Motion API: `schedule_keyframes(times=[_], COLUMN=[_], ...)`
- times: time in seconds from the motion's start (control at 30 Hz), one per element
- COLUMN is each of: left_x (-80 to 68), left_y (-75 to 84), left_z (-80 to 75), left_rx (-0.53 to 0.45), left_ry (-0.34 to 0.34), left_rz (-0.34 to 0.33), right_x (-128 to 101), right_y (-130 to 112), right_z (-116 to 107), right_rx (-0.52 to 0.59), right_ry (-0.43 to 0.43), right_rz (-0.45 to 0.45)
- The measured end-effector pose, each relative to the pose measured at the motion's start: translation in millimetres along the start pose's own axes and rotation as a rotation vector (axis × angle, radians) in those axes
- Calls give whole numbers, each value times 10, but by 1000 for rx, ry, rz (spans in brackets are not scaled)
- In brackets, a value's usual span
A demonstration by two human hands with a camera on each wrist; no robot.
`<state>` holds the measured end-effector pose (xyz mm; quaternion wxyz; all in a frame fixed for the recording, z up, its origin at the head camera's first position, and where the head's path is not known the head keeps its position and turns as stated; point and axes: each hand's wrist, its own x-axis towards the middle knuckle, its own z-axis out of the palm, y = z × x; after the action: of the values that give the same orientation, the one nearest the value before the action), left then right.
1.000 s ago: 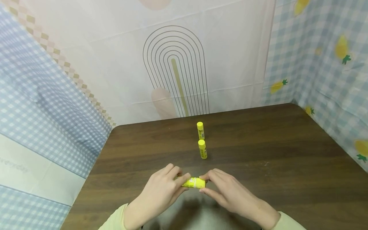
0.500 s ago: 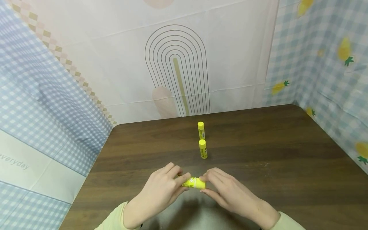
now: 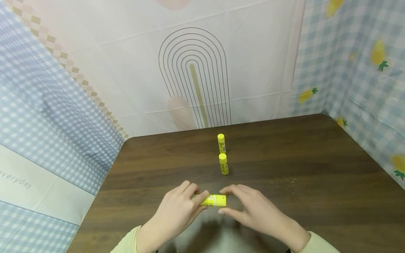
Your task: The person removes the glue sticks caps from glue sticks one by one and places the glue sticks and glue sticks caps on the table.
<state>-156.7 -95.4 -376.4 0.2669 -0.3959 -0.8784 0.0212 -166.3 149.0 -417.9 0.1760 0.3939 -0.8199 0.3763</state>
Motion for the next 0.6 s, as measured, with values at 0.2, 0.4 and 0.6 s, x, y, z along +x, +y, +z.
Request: schedule_keyframes(times=[0.2,0.4,0.6], left_x=[0,11,18], left_y=[9,9,14], left_z=[-20,-31,-31], left_rx=[-6,-21,-34], left_ry=[19,31,37], left_rz=[0,2,6], right_x=[19,21,-17], right_y=[-13,7,31], right_z=[-3,-3,7], right_rx=[115,121,87], right_ry=[-26,33,74], right_rz=[55,-21,-73])
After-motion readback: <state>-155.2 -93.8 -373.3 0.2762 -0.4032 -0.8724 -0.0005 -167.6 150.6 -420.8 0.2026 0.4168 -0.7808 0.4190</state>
